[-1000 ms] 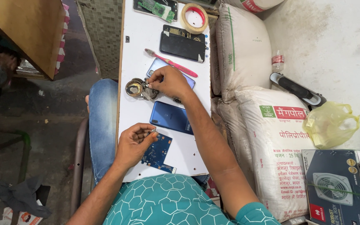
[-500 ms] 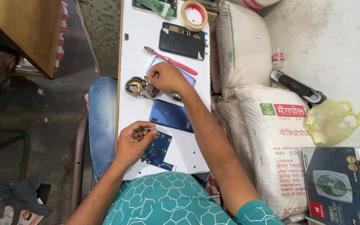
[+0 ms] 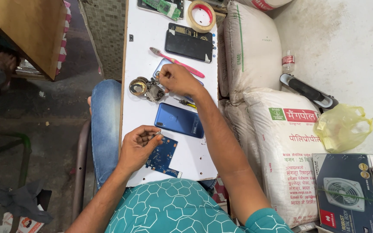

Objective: The person sits at a repair bench working on a disassembled smartphone. They manipulate a small camera module and flex cable with their fingers, use a screwdriver on the phone, and repeatedly handle a small round component while working over a circuit board on the bench.

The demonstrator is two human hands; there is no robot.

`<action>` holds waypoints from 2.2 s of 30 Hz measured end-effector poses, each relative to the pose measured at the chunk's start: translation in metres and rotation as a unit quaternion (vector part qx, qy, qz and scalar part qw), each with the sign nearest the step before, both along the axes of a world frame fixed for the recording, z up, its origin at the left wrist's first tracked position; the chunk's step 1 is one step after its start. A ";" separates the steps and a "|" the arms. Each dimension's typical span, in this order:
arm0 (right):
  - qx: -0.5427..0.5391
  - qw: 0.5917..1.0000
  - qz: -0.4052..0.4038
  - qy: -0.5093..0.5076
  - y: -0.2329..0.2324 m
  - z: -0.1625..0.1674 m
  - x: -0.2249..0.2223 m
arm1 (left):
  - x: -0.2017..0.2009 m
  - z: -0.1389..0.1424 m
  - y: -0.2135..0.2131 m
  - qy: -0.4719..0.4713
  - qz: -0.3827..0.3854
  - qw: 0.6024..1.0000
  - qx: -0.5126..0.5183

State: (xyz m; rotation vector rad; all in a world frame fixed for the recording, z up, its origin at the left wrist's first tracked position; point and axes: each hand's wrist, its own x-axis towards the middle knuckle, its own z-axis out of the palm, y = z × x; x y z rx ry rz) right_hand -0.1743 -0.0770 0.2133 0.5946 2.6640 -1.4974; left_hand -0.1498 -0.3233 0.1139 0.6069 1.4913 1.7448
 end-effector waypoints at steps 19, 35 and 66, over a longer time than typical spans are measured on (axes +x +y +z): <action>0.345 0.933 0.056 0.080 -0.030 -0.004 0.011 | -0.003 0.002 0.001 0.002 -0.005 1.000 0.001; 0.357 0.929 0.081 0.051 -0.023 -0.005 0.017 | -0.004 0.008 0.001 0.022 -0.007 1.000 -0.017; -0.274 0.935 -0.167 0.152 -0.010 -0.053 0.077 | -0.018 0.015 0.016 -0.016 0.024 0.999 -0.013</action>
